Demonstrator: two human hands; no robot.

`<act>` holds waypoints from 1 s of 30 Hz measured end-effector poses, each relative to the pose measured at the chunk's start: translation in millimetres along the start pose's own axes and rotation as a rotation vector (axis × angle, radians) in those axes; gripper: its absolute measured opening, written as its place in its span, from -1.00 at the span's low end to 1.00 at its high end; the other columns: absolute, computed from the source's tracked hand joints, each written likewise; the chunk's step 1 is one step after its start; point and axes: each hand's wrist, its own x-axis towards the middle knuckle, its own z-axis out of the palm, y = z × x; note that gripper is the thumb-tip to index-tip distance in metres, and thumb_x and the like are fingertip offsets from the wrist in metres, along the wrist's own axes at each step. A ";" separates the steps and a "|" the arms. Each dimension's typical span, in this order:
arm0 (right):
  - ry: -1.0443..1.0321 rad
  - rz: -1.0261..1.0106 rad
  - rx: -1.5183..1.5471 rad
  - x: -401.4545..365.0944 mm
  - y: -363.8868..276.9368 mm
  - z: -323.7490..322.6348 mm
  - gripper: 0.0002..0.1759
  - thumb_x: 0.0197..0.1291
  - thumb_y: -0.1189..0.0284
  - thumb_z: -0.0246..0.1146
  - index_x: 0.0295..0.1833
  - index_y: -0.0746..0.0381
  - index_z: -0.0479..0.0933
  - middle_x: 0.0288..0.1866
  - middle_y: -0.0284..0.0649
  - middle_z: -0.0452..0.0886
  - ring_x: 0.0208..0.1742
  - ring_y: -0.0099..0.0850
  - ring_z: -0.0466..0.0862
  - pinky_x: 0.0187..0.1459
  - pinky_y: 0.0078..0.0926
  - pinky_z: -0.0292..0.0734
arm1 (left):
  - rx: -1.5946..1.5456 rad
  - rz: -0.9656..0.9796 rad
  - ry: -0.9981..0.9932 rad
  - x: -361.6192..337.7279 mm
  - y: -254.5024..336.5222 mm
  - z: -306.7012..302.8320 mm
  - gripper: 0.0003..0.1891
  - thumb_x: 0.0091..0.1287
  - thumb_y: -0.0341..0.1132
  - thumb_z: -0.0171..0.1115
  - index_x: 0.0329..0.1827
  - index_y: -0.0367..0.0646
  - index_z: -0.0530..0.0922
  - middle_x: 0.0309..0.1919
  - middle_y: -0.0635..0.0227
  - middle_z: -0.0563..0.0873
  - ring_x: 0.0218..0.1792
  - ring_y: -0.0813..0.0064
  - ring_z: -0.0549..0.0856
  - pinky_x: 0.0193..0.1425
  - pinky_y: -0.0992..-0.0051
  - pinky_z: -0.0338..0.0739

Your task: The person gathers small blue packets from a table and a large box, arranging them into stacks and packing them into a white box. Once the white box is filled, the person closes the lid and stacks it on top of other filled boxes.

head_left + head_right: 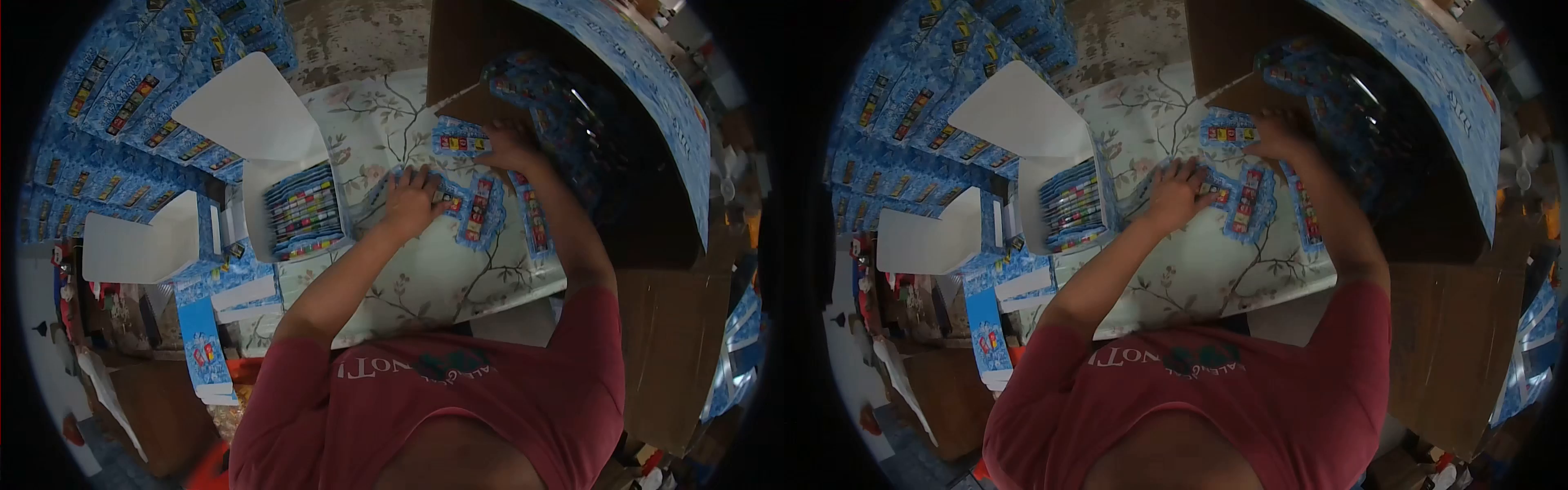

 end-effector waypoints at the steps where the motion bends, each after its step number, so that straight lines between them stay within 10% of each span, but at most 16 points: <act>1: -0.030 -0.041 0.010 -11.1 -5.1 -1.0 -0.08 -0.12 -0.01 0.39 0.36 0.16 0.28 0.37 -0.04 0.29 0.40 -0.12 0.28 0.37 -0.14 0.14 | -0.003 -0.005 -0.020 -15.4 2.2 -5.7 -0.39 0.16 0.08 0.27 0.20 -0.10 0.49 0.28 0.13 0.42 0.29 0.06 0.36 0.30 -0.16 0.15; 12: 0.025 0.111 0.143 -42.5 -52.2 17.4 -0.10 -0.17 -0.14 0.39 0.24 0.20 0.40 0.24 -0.06 0.43 0.34 -0.12 0.34 0.32 -0.02 0.11 | -0.113 -0.409 -0.292 -72.0 8.6 -53.4 -0.43 -0.14 -0.05 0.52 -0.12 -0.19 0.55 -0.10 0.14 0.62 -0.04 0.11 0.60 0.07 0.20 0.42; 15: 0.158 0.123 0.190 -50.7 -45.7 28.8 -0.31 -0.02 0.01 0.38 0.17 0.20 0.49 0.21 -0.07 0.47 0.28 -0.14 0.43 0.25 -0.11 0.30 | -0.111 -0.456 -0.305 -72.1 8.9 -55.1 -0.47 -0.18 -0.08 0.54 -0.21 -0.18 0.53 -0.14 0.17 0.59 -0.12 0.12 0.60 -0.02 0.25 0.46; 20: 0.500 0.005 1.038 -70.1 -41.3 46.3 -0.84 0.15 0.41 0.32 -0.23 0.28 0.58 -0.37 -0.22 0.62 -0.38 -0.51 0.58 -0.30 -0.51 0.46 | -0.197 -0.187 -0.006 -94.6 0.7 -26.4 -0.47 -0.13 -0.14 0.53 -0.14 -0.22 0.51 -0.14 0.26 0.52 -0.06 0.16 0.54 0.04 0.16 0.41; 25: 0.549 -0.047 1.084 -98.6 -64.7 69.0 -0.87 0.20 0.48 0.28 -0.22 0.32 0.53 -0.42 -0.40 0.55 -0.35 -0.70 0.44 -0.29 -0.70 0.37 | -0.490 -0.165 0.026 -105.6 4.0 -28.4 -0.49 -0.06 -0.15 0.50 -0.10 -0.22 0.52 -0.09 0.25 0.51 0.01 0.13 0.50 0.08 0.16 0.40; 30: 0.585 0.037 1.212 -85.9 -58.6 94.4 -0.79 0.18 0.42 0.30 -0.17 0.34 0.54 -0.40 -0.28 0.60 -0.36 -0.62 0.50 -0.27 -0.62 0.42 | -0.075 -0.398 -0.068 -75.4 13.6 -48.6 -0.34 -0.15 -0.07 0.55 -0.04 -0.26 0.50 -0.01 0.15 0.56 0.01 0.15 0.58 0.06 0.30 0.48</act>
